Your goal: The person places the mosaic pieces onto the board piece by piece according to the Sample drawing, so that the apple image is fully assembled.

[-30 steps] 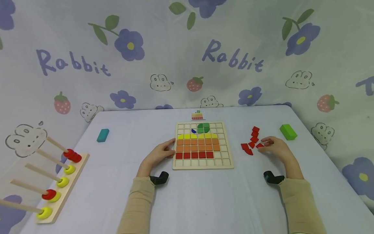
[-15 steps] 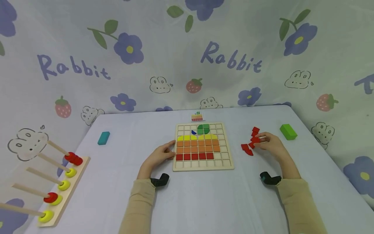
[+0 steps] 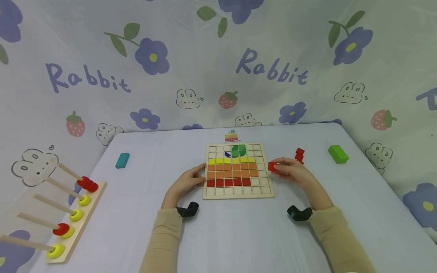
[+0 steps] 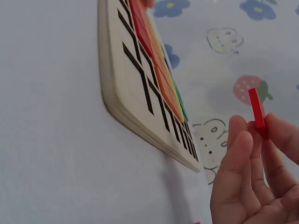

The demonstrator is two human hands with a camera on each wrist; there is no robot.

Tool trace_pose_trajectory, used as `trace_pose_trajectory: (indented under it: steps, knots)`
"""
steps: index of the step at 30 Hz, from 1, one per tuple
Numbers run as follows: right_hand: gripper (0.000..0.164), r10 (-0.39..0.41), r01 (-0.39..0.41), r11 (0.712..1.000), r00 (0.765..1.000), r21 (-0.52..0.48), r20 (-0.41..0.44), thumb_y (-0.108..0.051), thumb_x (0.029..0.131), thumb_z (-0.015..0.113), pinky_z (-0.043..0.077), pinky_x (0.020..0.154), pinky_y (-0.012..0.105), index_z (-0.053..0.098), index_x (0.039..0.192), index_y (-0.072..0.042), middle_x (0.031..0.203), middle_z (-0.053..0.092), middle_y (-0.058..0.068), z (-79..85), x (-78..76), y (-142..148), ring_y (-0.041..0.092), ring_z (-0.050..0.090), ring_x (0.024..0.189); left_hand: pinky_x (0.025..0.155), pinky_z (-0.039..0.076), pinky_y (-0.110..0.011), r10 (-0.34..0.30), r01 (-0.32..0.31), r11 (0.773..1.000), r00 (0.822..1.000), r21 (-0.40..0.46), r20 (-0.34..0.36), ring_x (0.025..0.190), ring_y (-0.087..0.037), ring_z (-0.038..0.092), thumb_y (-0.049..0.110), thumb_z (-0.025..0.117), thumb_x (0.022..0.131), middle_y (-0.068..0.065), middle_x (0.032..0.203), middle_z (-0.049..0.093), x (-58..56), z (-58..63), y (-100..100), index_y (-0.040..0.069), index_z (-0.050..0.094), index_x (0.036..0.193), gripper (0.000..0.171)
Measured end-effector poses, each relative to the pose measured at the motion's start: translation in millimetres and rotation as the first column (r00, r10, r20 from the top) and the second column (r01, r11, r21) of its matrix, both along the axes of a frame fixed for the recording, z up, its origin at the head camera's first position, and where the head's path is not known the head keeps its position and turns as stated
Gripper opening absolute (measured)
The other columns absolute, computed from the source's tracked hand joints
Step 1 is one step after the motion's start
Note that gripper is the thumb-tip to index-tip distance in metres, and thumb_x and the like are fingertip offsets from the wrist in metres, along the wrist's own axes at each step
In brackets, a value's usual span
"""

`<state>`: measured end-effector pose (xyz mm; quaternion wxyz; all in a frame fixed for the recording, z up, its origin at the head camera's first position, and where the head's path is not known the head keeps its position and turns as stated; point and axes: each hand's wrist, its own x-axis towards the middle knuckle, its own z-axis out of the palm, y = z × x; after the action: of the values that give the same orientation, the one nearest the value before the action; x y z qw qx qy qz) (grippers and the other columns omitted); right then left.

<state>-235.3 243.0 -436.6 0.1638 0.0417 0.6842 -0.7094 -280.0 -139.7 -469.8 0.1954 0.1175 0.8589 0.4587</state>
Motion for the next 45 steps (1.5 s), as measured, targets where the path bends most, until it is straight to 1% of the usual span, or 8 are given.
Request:
trace_pose_trajectory:
  steps: [6,10,19,21,26,33,39,45]
  knots:
    - [0.03,0.017,-0.018,0.969,1.0,0.245,0.008,-0.018,0.085,0.066,0.049,0.074,0.022,0.061,0.109,0.0,0.091,0.065,-0.002,-6.6,-2.2,-22,0.011,0.059,0.08,0.071,0.041,-0.027,0.003,-0.003,1.0,1.0,-0.008,0.002,0.073,-0.014,0.053,0.021,0.061,0.088,-0.006,0.084,0.059,-0.7,0.1,1,0.017,0.035,0.144,0.061]
    - [0.032,0.029,-0.024,0.899,1.0,0.437,-0.003,-0.02,0.083,0.069,0.048,0.071,0.023,0.064,0.107,-0.001,0.096,0.065,0.006,-8.6,-2.8,-37,0.016,0.057,0.082,0.071,0.04,-0.028,0.012,-0.012,1.0,1.0,-0.014,0.008,0.074,-0.015,0.052,0.021,0.062,0.088,-0.006,0.084,0.059,-0.1,2.1,2,0.018,0.036,0.144,0.061]
    - [0.016,0.121,-0.021,0.741,0.987,0.671,-0.102,-0.016,0.08,0.071,0.043,0.062,0.025,0.069,0.091,-0.004,0.084,0.063,0.005,-6.3,-4.1,-59,0.017,0.052,0.074,0.069,0.039,-0.027,0.009,-0.009,1.0,1.0,-0.012,0.005,0.073,-0.015,0.049,0.022,0.062,0.088,-0.006,0.083,0.056,-0.9,0.1,3,0.016,0.036,0.144,0.062]
    - [0.014,0.141,-0.02,0.721,0.983,0.693,-0.118,-0.015,0.08,0.071,0.042,0.062,0.026,0.07,0.089,-0.005,0.084,0.063,0.005,-6.2,-3.9,-62,0.018,0.052,0.075,0.068,0.039,-0.027,0.011,-0.011,1.0,1.0,-0.015,0.007,0.073,-0.015,0.049,0.022,0.062,0.088,-0.006,0.083,0.056,-1.0,0.0,3,0.016,0.036,0.144,0.062]
    - [0.013,0.161,-0.024,0.711,0.979,0.703,-0.128,-0.013,0.079,0.071,0.042,0.061,0.026,0.069,0.09,-0.006,0.083,0.061,0.005,-7.8,-3.7,-64,0.018,0.051,0.076,0.068,0.04,-0.027,0.015,-0.015,1.0,1.0,-0.012,0.008,0.073,-0.015,0.051,0.021,0.062,0.088,-0.006,0.083,0.056,-1.6,-0.6,2,0.017,0.035,0.144,0.062]
    - [0.023,0.093,0.03,0.754,0.984,0.656,-0.152,-0.014,0.081,0.07,0.047,0.06,0.028,0.064,0.1,-0.003,0.09,0.058,0.01,3.8,-5.7,-29,0.019,0.054,0.071,0.069,0.04,-0.028,0.02,-0.02,1.0,1.0,-0.013,0.019,0.074,-0.016,0.051,0.021,0.062,0.088,-0.007,0.084,0.057,-1.0,-1.4,3,0.018,0.036,0.144,0.061]
    - [0.032,0.065,0.017,0.73,0.993,0.683,-0.094,-0.015,0.082,0.067,0.047,0.065,0.028,0.06,0.108,0.003,0.097,0.058,0.014,11.3,-0.1,26,0.021,0.055,0.079,0.069,0.04,-0.027,0.011,-0.01,1.0,1.0,-0.011,0.016,0.075,-0.016,0.05,0.021,0.062,0.088,-0.007,0.085,0.057,-0.7,1.1,1,0.017,0.035,0.144,0.062]
    - [0.03,0.046,0.006,0.695,0.998,0.719,-0.053,-0.015,0.081,0.067,0.044,0.063,0.028,0.059,0.104,0.003,0.088,0.056,0.009,6.3,8.6,41,0.021,0.05,0.077,0.069,0.039,-0.027,-0.001,0.001,1.0,1.0,-0.003,0.008,0.075,-0.016,0.049,0.02,0.062,0.088,-0.007,0.084,0.055,-0.2,4.1,0,0.014,0.035,0.144,0.061]
